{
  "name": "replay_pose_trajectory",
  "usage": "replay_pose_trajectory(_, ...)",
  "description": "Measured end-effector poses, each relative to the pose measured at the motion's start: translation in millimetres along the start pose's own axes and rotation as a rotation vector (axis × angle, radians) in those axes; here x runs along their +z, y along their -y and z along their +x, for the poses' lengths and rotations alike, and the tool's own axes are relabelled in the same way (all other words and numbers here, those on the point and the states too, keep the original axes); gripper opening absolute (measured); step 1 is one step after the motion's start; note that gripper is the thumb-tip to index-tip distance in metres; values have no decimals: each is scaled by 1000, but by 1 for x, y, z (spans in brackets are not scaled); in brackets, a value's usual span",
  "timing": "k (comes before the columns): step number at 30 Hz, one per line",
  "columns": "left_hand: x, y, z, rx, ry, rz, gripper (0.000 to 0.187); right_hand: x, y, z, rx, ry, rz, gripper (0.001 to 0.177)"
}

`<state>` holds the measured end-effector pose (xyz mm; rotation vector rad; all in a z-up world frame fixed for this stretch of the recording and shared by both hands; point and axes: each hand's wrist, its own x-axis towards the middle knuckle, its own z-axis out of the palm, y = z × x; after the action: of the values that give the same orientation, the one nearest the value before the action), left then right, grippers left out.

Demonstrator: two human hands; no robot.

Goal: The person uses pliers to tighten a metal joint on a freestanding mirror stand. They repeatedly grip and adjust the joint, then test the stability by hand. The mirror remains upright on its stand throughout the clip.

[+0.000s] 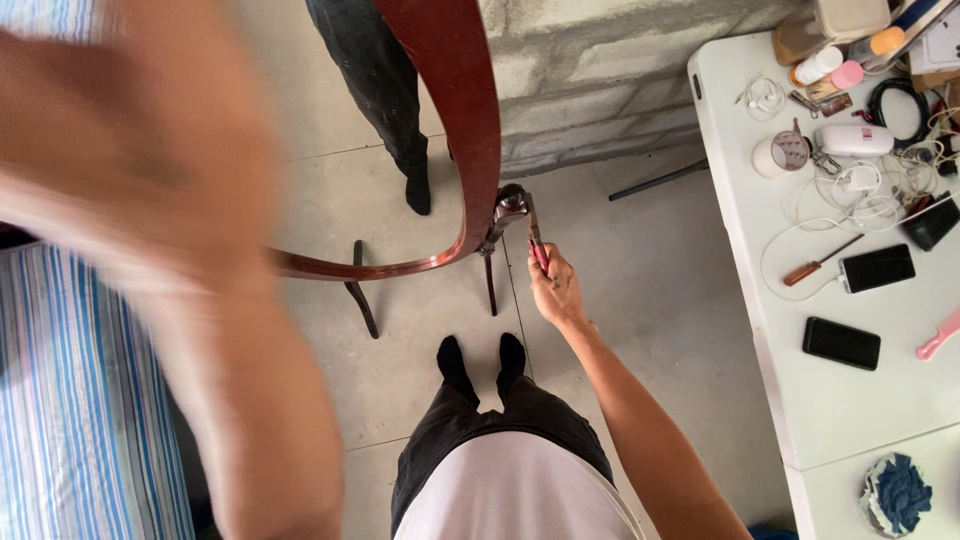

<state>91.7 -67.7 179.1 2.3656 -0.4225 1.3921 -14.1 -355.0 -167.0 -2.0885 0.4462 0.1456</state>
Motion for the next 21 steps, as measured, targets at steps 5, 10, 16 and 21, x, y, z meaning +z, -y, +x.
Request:
replay_pose_trajectory(5,45,-99,-77,97,83,-459,37,2,-12,4,-140,-26,35,25)
replay_pose_trajectory(10,103,-130,-163,-26,471,-597,33,1,-16,3,-12,42,27,33)
replay_pose_trajectory(16,119,-106,-188,18,614,-382,39,-1,4,-5,43,-2,41,25)
replay_pose_trajectory(21,110,-114,-126,840,683,279,47,-6,5,-1,-5,-33,-27,23)
